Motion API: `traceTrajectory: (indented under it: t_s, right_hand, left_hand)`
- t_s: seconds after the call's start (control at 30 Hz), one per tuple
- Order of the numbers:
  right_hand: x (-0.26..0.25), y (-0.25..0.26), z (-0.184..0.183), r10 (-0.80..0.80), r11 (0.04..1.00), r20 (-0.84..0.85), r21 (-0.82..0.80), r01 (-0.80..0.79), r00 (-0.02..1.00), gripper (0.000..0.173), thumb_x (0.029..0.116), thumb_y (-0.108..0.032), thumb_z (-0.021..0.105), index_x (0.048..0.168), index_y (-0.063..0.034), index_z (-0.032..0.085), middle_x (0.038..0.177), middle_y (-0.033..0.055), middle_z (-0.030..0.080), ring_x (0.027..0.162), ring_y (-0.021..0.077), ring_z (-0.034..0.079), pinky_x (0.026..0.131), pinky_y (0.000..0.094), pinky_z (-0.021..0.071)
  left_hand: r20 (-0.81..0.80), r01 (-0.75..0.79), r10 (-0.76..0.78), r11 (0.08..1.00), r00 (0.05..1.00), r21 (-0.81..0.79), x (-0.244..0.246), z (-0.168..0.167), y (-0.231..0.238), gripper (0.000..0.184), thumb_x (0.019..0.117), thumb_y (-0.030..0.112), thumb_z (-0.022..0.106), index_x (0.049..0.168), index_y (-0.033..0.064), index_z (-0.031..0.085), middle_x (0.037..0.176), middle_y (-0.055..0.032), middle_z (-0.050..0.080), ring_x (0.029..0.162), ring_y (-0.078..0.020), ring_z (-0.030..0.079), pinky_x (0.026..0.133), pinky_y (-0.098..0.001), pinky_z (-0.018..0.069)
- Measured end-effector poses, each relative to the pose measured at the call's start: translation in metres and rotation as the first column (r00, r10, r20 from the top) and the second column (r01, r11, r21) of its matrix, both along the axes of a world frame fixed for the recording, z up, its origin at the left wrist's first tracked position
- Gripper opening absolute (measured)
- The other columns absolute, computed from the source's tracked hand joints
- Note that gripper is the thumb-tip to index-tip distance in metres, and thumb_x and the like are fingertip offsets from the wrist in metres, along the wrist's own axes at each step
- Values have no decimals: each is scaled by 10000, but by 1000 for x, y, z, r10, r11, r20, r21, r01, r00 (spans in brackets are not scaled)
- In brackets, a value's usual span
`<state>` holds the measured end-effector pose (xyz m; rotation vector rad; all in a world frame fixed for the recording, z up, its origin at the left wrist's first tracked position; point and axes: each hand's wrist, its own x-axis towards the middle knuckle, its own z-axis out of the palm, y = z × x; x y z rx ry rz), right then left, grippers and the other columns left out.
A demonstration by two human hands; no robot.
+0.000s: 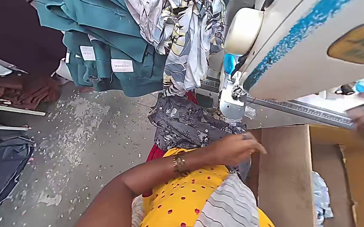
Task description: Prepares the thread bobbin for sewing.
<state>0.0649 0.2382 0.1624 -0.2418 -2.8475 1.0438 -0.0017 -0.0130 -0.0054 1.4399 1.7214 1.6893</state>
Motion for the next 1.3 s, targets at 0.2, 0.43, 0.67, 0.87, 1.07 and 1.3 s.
traceTrajectory:
  t_s: [0.2,0.43,0.67,0.87,1.07,1.3]
  right_hand:
    - [7,-111,-119,387,308,206,-948,85,899,592,1100,-521,226,1366,-113,563,1138,18,709,895,98,687,715,238,573]
    - [-12,-160,-154,424,-48,150,-981,187,893,775,1036,-669,180,1403,-79,523,1279,110,666,1140,221,674,899,337,583]
    - [-22,-194,-153,430,200,192,-973,114,882,446,1049,-54,395,1493,-15,419,1337,84,597,1160,127,625,1002,313,529]
    - [-32,-218,-165,407,619,163,-772,-140,899,785,949,8,600,1611,-92,189,1449,109,562,1193,150,649,999,318,554]
    - [-39,-235,-170,387,803,143,-538,-257,911,845,887,-31,694,1592,-80,230,1316,160,576,1064,199,681,919,363,590]
    - [-46,-242,-176,314,726,225,-683,-81,922,825,851,-143,823,1503,-31,330,1316,167,568,1025,169,710,863,319,632]
  left_hand:
    - [326,-165,250,950,912,-267,-14,-16,-77,322,1077,123,424,1249,-37,643,1141,-111,699,896,-114,697,813,-309,603]
    - [268,-373,467,865,843,-335,-12,-6,-123,291,1050,168,514,1293,45,619,1184,-62,673,952,-100,689,831,-282,596]
    - [256,-462,574,798,778,-387,-5,-8,-136,385,980,258,661,1295,49,590,1197,-72,629,889,-99,676,743,-258,601]
    - [515,-383,526,849,677,-364,-2,-18,-164,534,991,185,624,1431,-18,397,1247,-109,616,1004,-146,687,878,-312,602]
    - [526,-338,497,864,690,-373,-2,-22,-182,414,975,174,674,1317,-19,542,1164,-67,661,967,-96,684,852,-264,592]
    - [654,-482,485,852,580,-204,-5,-33,-196,229,944,7,657,1162,16,589,1166,-40,672,1050,-115,669,932,-291,572]
